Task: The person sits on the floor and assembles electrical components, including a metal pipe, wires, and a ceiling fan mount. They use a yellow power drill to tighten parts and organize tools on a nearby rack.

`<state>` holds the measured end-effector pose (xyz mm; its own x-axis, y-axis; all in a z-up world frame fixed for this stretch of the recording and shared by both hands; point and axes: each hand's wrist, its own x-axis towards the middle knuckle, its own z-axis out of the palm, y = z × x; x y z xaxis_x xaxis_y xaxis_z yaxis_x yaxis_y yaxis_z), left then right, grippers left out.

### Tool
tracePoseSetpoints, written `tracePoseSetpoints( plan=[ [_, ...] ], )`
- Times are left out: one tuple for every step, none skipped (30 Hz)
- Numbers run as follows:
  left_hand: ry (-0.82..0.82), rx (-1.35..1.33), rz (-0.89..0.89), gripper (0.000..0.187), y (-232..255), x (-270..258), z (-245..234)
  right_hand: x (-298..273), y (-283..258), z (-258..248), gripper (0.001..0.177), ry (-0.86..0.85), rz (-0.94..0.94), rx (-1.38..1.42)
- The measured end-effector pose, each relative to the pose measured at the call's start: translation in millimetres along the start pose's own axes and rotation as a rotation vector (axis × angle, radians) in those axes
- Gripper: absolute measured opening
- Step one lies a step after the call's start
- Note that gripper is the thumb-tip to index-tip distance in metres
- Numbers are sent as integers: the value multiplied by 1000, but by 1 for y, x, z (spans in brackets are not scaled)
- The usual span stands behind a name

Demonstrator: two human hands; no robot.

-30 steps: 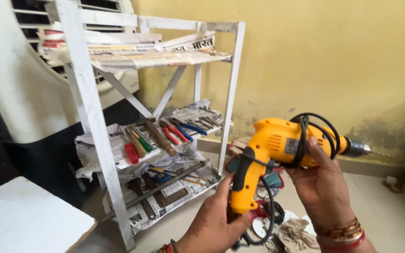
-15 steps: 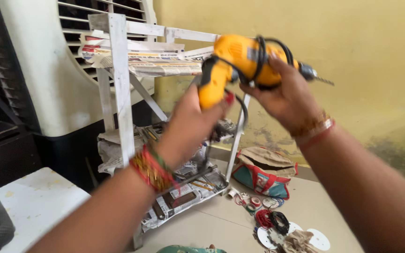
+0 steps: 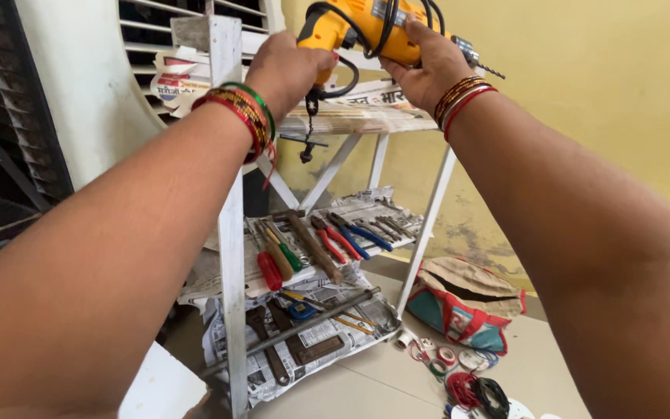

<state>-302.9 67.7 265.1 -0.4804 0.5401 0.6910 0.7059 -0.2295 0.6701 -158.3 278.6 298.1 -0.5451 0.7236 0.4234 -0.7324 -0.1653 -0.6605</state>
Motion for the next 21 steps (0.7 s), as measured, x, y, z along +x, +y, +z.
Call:
tracePoseSetpoints(
  plan=[
    [44,82,7,53,-5,6,-1,7,6,0,55,-12,-1,-13],
    [92,168,13,56,-10,12,-2,15,13,1,56,-28,-1,-24],
    [139,254,20,60,-16,16,-2,22,19,2,57,-44,-1,-35],
    [166,252,28,62,-23,17,1,27,25,3,56,-38,1,-44],
    [194,250,35,64,-29,18,6,32,31,3,56,-32,3,-54],
    [221,245,40,67,-35,21,9,40,37,3,55,-25,8,-67],
    [196,230,-13,63,-42,21,9,47,44,4,54,-15,16,-99],
    [170,212,-55,60,-47,19,10,51,47,3,53,-5,14,-129],
    [143,195,-97,57,-51,17,11,54,51,1,52,5,12,-159],
    [169,156,-91,57,-53,19,13,58,54,-3,52,-30,6,-172],
    [194,118,-86,57,-55,23,13,63,58,-7,53,-66,1,-184],
    [219,84,-88,56,-57,25,12,66,64,-11,53,-101,4,-194],
    [227,79,-125,55,-58,27,14,70,70,-15,55,-64,21,-193],
    [237,76,-159,53,-56,29,16,72,75,-17,56,-31,36,-189],
    [248,74,-192,51,-55,30,17,74,80,-19,58,2,51,-185],
    [243,93,-207,51,-54,29,17,75,86,-23,59,0,67,-183],
    [239,112,-222,50,-54,29,17,75,92,-28,60,-2,83,-181],
    [234,132,-241,50,-55,28,17,75,97,-32,62,-2,103,-178],
    [232,134,-244,50,-56,27,17,77,98,-34,62,5,117,-185],
    [227,136,-240,50,-56,27,18,78,95,-35,63,12,126,-189],
    [223,137,-236,51,-57,28,18,79,94,-36,64,20,134,-194]
  ],
)
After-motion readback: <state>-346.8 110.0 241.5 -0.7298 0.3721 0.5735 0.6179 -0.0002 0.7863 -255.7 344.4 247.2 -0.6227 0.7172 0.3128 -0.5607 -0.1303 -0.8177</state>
